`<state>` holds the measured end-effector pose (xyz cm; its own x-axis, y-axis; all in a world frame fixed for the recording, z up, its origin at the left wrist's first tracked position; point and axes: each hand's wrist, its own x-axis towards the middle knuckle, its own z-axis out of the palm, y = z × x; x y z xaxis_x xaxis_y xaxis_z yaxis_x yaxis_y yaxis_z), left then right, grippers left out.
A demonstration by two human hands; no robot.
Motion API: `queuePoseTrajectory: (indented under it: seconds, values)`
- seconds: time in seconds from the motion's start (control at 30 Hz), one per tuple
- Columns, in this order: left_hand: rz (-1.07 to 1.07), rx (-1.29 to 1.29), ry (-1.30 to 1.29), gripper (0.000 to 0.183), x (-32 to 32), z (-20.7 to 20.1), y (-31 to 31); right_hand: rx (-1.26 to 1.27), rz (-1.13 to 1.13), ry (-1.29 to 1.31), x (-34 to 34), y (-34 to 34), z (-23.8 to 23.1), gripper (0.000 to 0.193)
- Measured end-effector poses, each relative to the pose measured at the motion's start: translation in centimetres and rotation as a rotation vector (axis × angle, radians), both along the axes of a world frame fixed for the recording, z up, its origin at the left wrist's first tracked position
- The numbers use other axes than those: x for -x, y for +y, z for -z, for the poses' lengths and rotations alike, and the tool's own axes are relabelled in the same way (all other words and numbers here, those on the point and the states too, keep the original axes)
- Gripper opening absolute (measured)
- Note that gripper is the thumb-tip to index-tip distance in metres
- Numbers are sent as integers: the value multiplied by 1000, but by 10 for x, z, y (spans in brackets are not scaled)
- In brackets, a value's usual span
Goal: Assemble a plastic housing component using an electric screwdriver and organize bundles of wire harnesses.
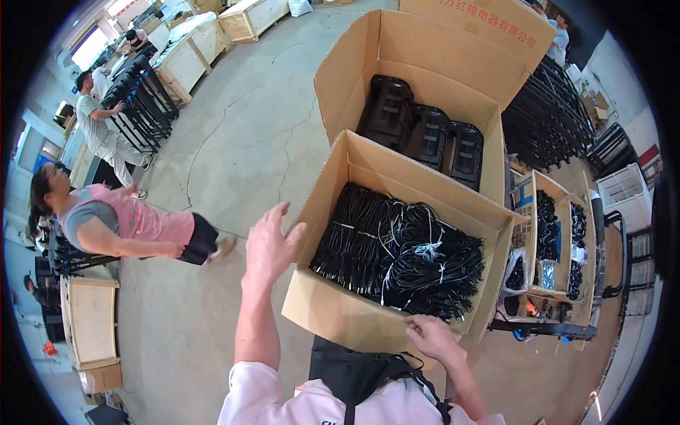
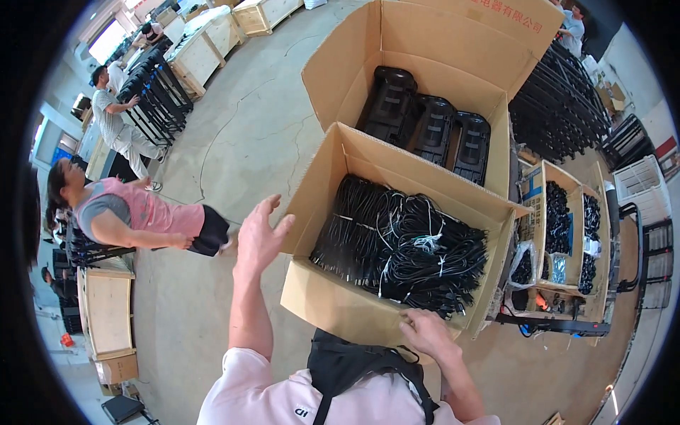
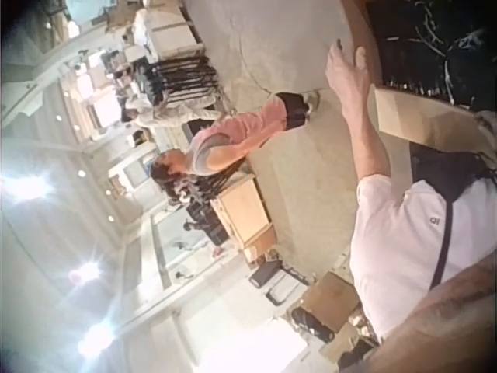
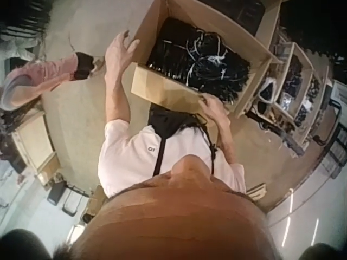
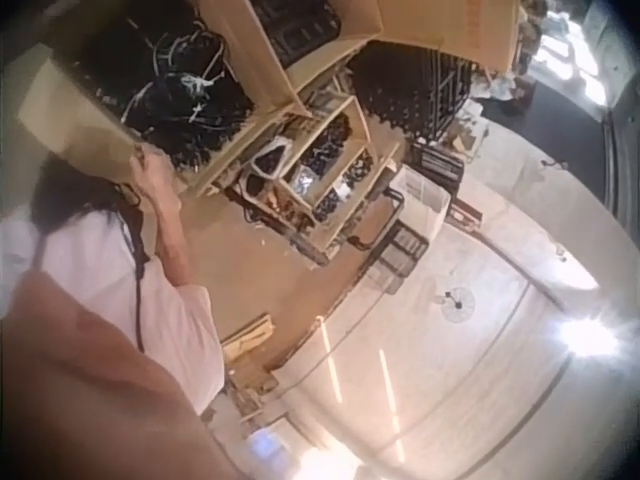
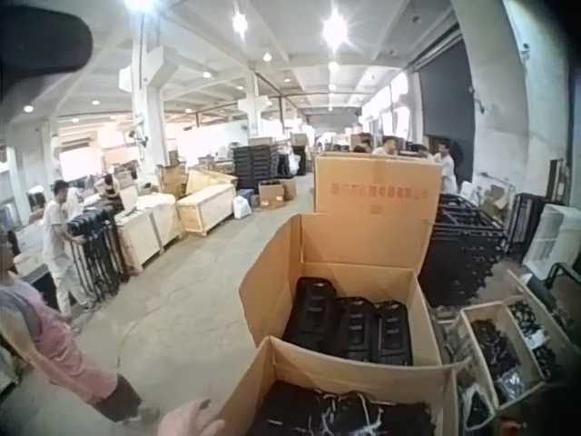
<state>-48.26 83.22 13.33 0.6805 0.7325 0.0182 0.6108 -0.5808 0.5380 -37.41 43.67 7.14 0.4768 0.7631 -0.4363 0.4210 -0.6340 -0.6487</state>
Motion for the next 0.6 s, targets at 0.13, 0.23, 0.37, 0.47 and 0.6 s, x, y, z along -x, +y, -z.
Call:
queuePoseTrajectory:
  seconds: [0.13,0.23,0.37,0.47,0.6]
  values:
    - [52,-220,-100,57,2,-14,-37,-126,74,-43,1,-12,25,27]
    - [27,-318,-309,50,-8,-14,-71,-162,172,-36,-1,-15,28,24]
    - [405,64,-491,30,-28,16,-128,-211,282,-84,7,-14,36,20]
    - [657,95,-314,39,-67,73,-170,-275,278,-162,11,-17,47,18]
    - [824,-45,-83,72,-124,142,-221,-317,327,-158,13,-21,60,17]
